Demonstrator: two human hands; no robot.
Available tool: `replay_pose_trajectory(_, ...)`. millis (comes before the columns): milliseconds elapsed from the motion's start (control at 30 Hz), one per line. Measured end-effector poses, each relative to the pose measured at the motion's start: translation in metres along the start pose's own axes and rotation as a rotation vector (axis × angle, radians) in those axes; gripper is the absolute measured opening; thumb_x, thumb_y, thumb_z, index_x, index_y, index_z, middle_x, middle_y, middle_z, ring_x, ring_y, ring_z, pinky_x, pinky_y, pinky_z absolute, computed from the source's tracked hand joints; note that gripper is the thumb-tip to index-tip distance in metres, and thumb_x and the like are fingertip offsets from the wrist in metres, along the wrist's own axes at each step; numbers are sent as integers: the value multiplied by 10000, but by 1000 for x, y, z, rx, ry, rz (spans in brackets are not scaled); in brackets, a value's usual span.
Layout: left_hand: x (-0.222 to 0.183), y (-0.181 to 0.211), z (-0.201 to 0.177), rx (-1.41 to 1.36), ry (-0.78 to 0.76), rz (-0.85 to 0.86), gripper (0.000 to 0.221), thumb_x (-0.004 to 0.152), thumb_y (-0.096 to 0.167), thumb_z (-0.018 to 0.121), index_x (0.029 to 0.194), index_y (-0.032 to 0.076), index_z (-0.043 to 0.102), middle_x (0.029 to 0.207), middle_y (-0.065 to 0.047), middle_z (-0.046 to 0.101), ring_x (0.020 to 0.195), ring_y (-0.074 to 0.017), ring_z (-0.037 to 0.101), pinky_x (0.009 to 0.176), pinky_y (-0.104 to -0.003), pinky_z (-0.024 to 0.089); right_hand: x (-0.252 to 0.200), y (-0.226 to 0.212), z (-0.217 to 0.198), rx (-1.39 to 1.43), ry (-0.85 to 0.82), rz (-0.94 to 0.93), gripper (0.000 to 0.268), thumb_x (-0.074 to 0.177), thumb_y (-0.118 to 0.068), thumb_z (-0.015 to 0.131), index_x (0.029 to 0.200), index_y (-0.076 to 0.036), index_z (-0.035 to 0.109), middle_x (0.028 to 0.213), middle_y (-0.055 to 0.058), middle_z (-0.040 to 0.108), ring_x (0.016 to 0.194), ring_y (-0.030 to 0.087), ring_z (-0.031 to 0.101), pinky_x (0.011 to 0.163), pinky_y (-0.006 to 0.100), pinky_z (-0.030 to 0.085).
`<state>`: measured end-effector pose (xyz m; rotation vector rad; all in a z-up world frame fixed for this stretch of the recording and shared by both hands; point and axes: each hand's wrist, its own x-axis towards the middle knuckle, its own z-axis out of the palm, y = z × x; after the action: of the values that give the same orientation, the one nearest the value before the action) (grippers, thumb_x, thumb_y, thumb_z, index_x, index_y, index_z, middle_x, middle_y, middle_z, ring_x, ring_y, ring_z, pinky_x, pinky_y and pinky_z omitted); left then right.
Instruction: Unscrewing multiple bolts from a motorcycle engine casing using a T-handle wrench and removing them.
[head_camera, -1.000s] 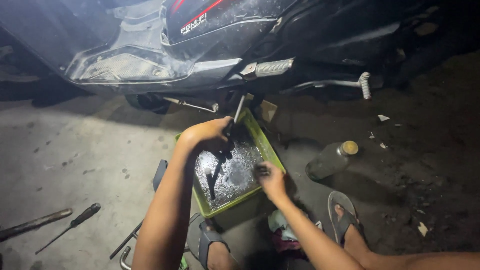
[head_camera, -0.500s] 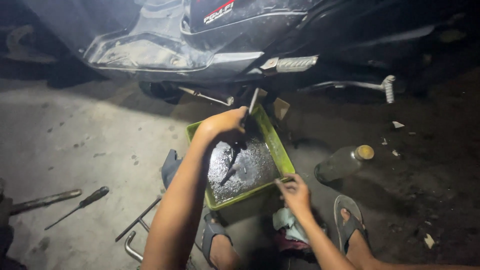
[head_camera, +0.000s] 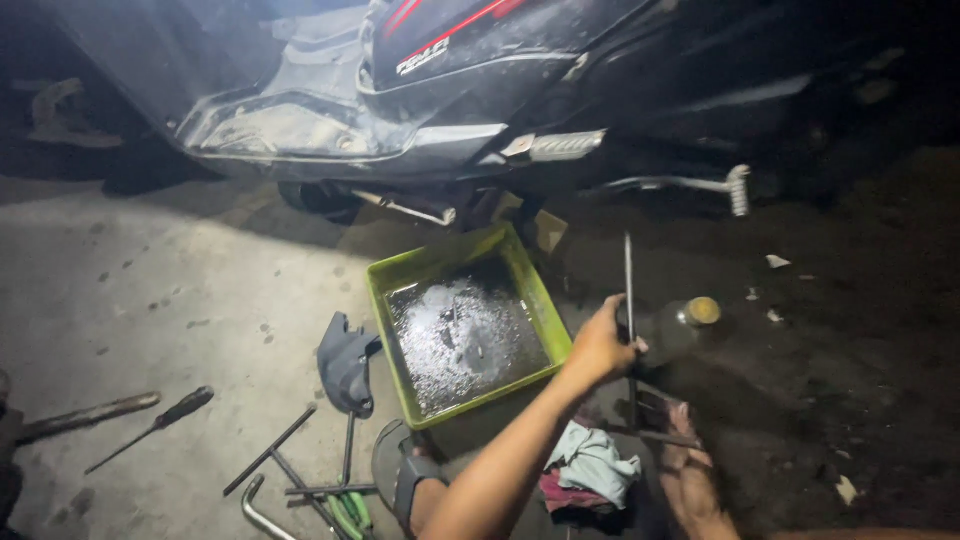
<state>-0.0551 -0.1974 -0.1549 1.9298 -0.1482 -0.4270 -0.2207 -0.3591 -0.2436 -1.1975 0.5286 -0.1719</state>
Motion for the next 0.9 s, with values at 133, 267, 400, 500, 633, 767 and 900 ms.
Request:
replay_pose_trajectory(133, -13, 27, 10, -142, 97, 2, 635, 801, 299, 717, 1400, 196, 532, 1193, -93, 712, 1030, -281, 671, 916, -377, 509, -5, -17, 20, 380, -239, 205, 486, 1059, -427, 496, 1334, -37, 592, 1214, 219, 646, 1126, 343, 613, 1035, 449, 439)
replay_pose_trajectory(267, 10, 37, 7, -808, 77, 4, 345, 973, 138, 674, 1297, 61, 584, 868, -171, 749, 565, -267, 726, 463, -361, 593, 3, -14, 10, 87, -593, 190, 463, 1029, -322, 531, 1361, -11, 620, 930, 154, 640, 888, 245, 617, 845, 341, 442)
replay_pose_trajectory(400, 7, 79, -32, -873, 147, 79, 476, 929, 92, 693, 1380, 6, 568, 929, -163, 758, 607, -256, 744, 474, -344, 607, 10, -4, 13, -166, -821, 218, 460, 1006, -242, 554, 1380, 10, 641, 718, 105, 636, 709, 172, 622, 702, 259, 448)
replay_pose_trajectory(500, 5, 99, -45, -992, 189, 89, 597, 911, 121, 709, 1455, -13, 501, 1069, -179, 765, 659, -251, 749, 515, -347, 640, 11, 15, 23, 217, -925, 61, 222, 1039, -129, 475, 1155, 60, 490, 618, 124, 485, 596, 243, 532, 661, 365, 489)
replay_pose_trajectory(633, 30, 105, -46, -977, 159, 184, 677, 906, 113, 697, 1529, 59, 439, 1194, -206, 727, 670, -275, 745, 492, -373, 634, -4, -1, 38, 540, -754, -45, 766, 999, -543, 336, 1330, 142, 418, 596, 101, 481, 561, 262, 483, 618, 364, 386)
replay_pose_trajectory(767, 42, 126, -48, -896, 202, 194, 785, 800, 158, 786, 1482, -45, 453, 1256, -195, 647, 885, -262, 738, 643, -410, 697, -61, -67, 88, 825, -559, -417, 500, 1126, -599, 268, 1483, -387, 547, 1576, 505, 166, 828, 264, 429, 830, 463, 312)
replay_pose_trajectory(900, 75, 116, -46, -725, 154, 231, 688, 880, 103, 711, 1519, 70, 456, 1096, -160, 739, 847, -214, 742, 620, -423, 708, -53, -98, 108, 481, -424, -226, 1191, 884, -832, 448, 1606, 83, 201, 782, 96, 446, 739, 188, 396, 783, 374, 301)
